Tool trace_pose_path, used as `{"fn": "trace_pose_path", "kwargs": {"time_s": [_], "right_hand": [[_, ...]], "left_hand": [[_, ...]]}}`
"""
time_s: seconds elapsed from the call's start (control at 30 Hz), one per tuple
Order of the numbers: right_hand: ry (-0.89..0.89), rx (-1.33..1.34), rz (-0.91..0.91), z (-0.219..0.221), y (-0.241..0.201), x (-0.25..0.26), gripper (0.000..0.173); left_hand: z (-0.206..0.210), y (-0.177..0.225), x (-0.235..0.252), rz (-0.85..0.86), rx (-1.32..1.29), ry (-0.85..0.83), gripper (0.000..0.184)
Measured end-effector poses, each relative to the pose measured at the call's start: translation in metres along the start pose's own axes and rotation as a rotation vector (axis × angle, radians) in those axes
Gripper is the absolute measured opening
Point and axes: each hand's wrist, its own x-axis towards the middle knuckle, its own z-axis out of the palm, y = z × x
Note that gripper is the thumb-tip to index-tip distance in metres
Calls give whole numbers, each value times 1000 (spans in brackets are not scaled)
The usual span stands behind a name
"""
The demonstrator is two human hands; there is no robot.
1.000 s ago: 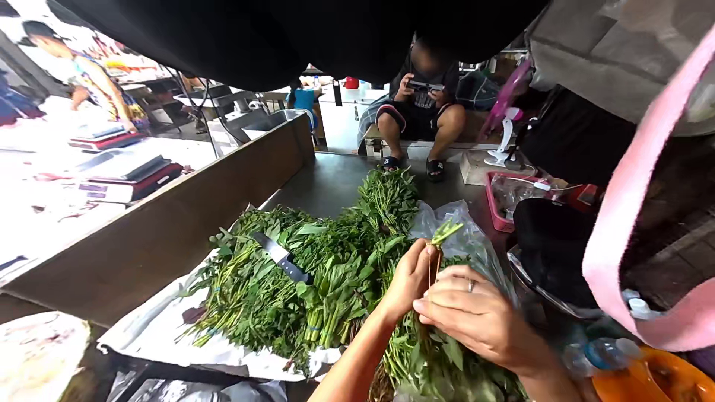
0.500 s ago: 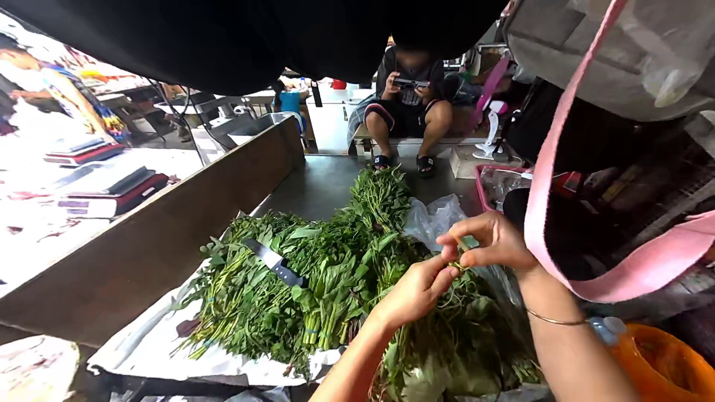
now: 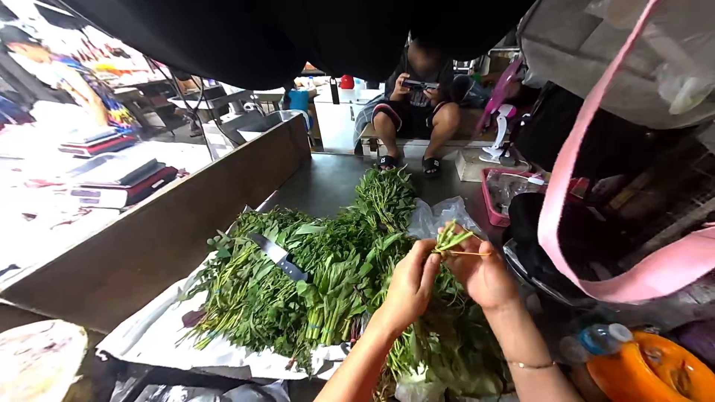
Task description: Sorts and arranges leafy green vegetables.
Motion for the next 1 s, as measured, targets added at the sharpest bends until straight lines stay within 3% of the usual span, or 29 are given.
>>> {"fn": "trace_pose_path", "kwargs": {"time_s": [0.1, 0.2, 0.33, 0.47, 0.57, 0.67, 0.73, 0.83, 0.93, 1.0], "right_hand": [[-361, -151, 74, -24, -26, 25, 53], [-499, -506, 69, -17, -51, 36, 58], [-601, -968, -190, 7, -62, 36, 22], [-582, -1311, -610, 32, -44, 3, 20], [-319, -872, -682, 34, -16, -22, 15], [54, -201, -381, 34, 1, -30, 25], [244, -13, -146, 30, -1, -26, 27], [220, -98, 21, 14, -13, -14, 29], [75, -299, 38, -3, -28, -5, 22], [108, -485, 24, -3, -33, -2, 17]], "left_hand": [[-4, 3, -3, 22, 214, -107, 34], [0, 9, -6, 21, 314, -116, 30], [5, 7, -8, -30, 313, -162, 28], [0, -1, -4, -170, 146, -106, 28], [-4, -3, -3, -175, -42, 77, 33], [-1, 4, -4, -76, -152, 150, 31], [2, 4, -5, -24, -89, 99, 32], [-2, 1, -3, -15, 44, -90, 33], [-9, 2, 3, -132, 54, -295, 37], [-10, 4, 8, -220, 39, -393, 37]]}}
